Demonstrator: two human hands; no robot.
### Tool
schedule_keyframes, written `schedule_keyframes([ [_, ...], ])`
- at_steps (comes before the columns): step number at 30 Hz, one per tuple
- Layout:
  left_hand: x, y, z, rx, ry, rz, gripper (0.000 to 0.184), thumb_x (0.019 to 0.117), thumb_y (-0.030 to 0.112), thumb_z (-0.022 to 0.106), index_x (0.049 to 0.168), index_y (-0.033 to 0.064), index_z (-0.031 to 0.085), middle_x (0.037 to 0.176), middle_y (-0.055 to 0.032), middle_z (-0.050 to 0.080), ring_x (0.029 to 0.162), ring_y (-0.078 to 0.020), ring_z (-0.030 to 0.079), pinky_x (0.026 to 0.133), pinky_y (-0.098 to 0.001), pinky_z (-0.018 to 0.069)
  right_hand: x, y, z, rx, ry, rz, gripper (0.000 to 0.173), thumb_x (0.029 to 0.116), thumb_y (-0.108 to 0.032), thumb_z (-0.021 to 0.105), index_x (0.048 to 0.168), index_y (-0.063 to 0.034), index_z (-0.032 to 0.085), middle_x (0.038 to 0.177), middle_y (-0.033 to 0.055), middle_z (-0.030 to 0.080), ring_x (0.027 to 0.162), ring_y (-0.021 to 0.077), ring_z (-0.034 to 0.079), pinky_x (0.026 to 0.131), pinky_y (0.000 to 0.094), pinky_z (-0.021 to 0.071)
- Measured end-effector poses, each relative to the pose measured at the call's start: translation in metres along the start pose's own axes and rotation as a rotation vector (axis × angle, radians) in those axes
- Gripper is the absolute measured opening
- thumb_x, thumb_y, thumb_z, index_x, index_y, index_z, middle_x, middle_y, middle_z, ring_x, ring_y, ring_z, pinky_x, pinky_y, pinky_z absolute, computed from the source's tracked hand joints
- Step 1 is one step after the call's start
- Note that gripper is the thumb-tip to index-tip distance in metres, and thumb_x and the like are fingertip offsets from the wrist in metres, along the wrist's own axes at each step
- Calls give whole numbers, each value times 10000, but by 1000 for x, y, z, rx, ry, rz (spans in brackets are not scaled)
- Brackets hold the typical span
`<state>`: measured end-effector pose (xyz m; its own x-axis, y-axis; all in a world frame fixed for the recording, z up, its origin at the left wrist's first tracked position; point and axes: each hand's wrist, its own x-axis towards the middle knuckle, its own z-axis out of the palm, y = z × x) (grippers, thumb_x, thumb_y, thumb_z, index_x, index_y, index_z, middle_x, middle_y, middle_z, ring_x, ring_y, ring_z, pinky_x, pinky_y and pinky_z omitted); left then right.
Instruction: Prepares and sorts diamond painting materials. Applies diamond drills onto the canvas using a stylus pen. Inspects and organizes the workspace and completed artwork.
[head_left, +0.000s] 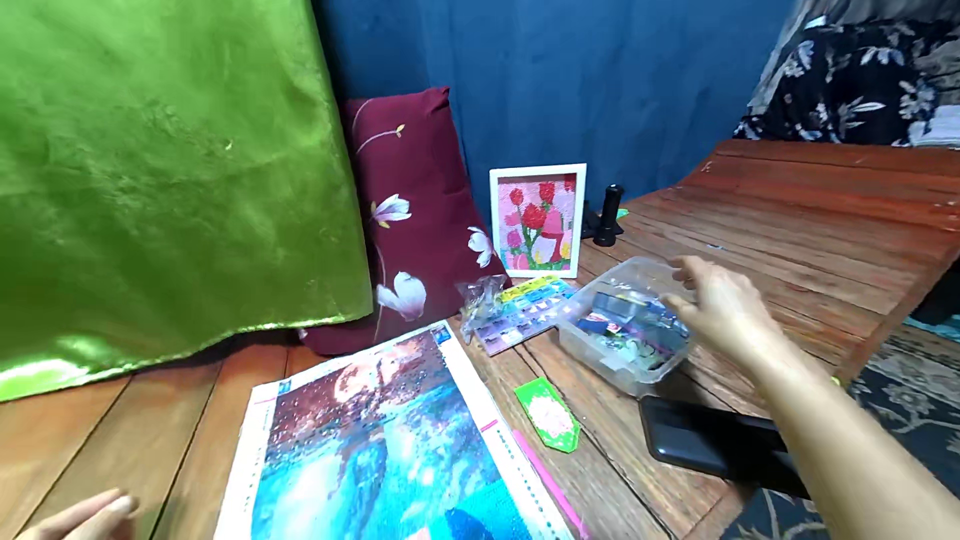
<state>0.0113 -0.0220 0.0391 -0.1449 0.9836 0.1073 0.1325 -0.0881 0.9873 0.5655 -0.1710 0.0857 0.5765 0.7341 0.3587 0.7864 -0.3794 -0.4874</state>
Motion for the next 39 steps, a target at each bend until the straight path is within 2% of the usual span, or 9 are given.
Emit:
schedule_keyframes([
  [3, 0, -13, -3, 153, 66, 28, 45, 970, 15, 567, 996, 52, 568, 723, 108, 585, 574, 11, 561, 563, -179, 518, -39, -32, 11, 121, 7, -258, 254, 952, -49, 684, 1193, 29, 681, 1090, 212, 702, 954, 373, 696, 845, 585, 554],
  [6, 2, -34, -3, 305, 47, 251, 59, 945, 49, 601, 967, 1, 576, 729, 103, 577, 585, 51, 566, 576, -153, 528, -85, -49, 42, 235, -192, -403, 103, 915, -171, 682, 934, -93, 746, 838, 25, 703, 753, 165, 688, 697, 411, 592],
  [9, 6, -41, 6, 364, 93, 362, 154, 973, 118, 606, 931, -29, 587, 713, 72, 555, 574, 52, 549, 571, -147, 512, -115, -55, 55, 173, -462, -443, 245, 933, -267, 687, 835, -46, 726, 740, 108, 685, 697, 284, 690, 651, 523, 552],
  [12, 17, -44, 13, 352, 155, 358, 163, 1002, 158, 598, 927, 14, 586, 695, 74, 535, 544, 36, 536, 540, -150, 495, -120, -65, 51, 6, -726, -355, 394, 966, -367, 677, 878, 16, 709, 770, 192, 680, 753, 388, 685, 680, 585, 511],
  [17, 25, -47, 17, 411, 122, 430, 182, 961, 178, 606, 897, 8, 612, 662, 76, 535, 528, 60, 513, 513, -122, 456, -114, -69, 54, 4, -984, -234, 319, 964, -273, 676, 911, 42, 685, 803, 197, 664, 797, 358, 657, 742, 547, 488],
  [21, 23, -49, 18, 442, 79, 429, 194, 952, 174, 621, 883, -7, 627, 681, 54, 557, 548, 54, 515, 527, -134, 450, -115, -57, 51, 224, -806, -250, 198, 884, -159, 695, 863, 37, 687, 724, 145, 637, 654, 248, 613, 626, 437, 491],
  [25, 23, -52, 19, 471, 92, 428, 197, 929, 203, 629, 878, 12, 637, 684, 61, 566, 558, 67, 511, 527, -121, 437, -99, -41, 55, 565, -457, -161, 77, 831, -167, 652, 890, -122, 632, 693, -86, 611, 549, -3, 579, 483, 197, 492],
  [31, 25, -56, 14, 463, 53, 398, 201, 940, 193, 620, 882, 1, 621, 697, 55, 558, 576, 51, 525, 551, -135, 459, -63, -50, 70, 855, -207, -46, 126, 943, -14, 589, 1037, -56, 661, 809, 14, 721, 652, 96, 683, 611, 221, 593],
  [39, 23, -44, 15, 437, -10, 315, 105, 943, 81, 597, 883, -5, 605, 707, 96, 581, 608, 74, 553, 590, -119, 490, -68, -36, 96, 455, -208, -231, 178, 961, -254, 521, 961, -178, 682, 760, -110, 601, 655, -7, 555, 588, 202, 467],
])
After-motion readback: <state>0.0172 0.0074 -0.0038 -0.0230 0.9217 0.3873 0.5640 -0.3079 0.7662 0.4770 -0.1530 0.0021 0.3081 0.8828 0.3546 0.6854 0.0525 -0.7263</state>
